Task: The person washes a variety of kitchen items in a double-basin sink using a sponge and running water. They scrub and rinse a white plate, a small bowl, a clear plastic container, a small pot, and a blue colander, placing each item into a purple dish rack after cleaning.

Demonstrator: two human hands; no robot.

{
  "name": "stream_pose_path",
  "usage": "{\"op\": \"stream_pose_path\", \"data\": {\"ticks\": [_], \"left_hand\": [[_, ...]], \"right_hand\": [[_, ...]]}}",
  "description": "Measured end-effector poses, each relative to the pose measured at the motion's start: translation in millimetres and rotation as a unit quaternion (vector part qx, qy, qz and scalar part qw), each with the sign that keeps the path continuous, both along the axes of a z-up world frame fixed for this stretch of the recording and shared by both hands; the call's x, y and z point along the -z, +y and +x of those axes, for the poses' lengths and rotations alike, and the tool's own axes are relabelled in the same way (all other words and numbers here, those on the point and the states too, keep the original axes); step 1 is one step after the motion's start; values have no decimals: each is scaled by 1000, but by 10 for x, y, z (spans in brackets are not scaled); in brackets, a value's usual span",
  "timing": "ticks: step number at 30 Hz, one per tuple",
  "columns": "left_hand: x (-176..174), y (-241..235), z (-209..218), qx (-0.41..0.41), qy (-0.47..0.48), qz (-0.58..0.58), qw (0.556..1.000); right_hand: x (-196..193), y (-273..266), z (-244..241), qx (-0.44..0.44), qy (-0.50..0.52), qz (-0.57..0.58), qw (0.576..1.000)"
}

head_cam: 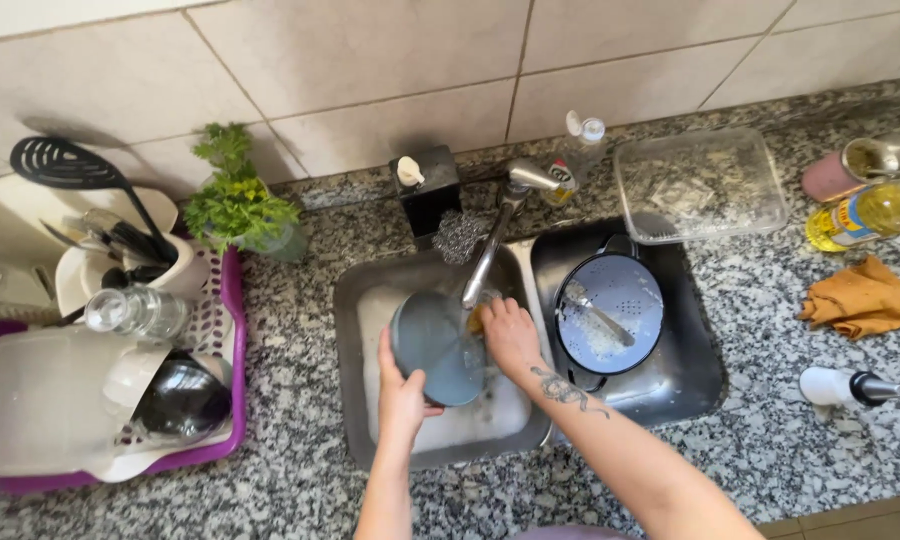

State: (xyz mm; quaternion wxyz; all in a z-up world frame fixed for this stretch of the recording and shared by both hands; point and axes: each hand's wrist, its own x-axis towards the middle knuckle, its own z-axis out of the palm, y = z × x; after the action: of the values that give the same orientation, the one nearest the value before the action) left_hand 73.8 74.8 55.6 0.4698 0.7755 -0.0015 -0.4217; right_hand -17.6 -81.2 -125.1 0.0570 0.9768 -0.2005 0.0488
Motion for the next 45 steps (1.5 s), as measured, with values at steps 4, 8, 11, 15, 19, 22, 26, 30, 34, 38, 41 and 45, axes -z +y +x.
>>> {"op": "stream_pose_path", "data": {"ticks": [4,8,11,15,19,22,26,30,34,38,41,45], "left_hand": [[270,170,79,-162,135,-54,976],[732,323,14,-264,240,-155,921],[535,213,-74,-265,294,-147,907],[866,161,46,-193,349,-173,901],[1170,86,229,-256,398,-173,864],[1581,87,364,-223,365,-198,882],[2112,164,508,-153,259,-248,921],[1659,144,411,-130,200,-290,927],[1707,256,335,-142,189,-305,923],[1483,242,379,-91,125,-301,941],[1117,237,335,-41,66,-253,964],[1471,17,289,-64,-90,-181,977]], "right_hand": [[-406,0,-55,182,2,328,927],[-912,29,-33,354,-69,773,521],[-1261,-11,-16,288,-61,762,577],[-1016,-96,-20,152,-52,608,778],[-1276,-40,-21,0,-99,542,835],[-1249,-54,-19,-107,-193,510,831],[-949,-23,-43,168,-356,685,613],[-746,291,-64,384,-362,775,347],[-740,284,-10,361,-333,731,473],[168,51,79,328,-362,626,608],[183,-239,166,423,-284,591,625],[73,-150,491,404,-332,616,590]]}}
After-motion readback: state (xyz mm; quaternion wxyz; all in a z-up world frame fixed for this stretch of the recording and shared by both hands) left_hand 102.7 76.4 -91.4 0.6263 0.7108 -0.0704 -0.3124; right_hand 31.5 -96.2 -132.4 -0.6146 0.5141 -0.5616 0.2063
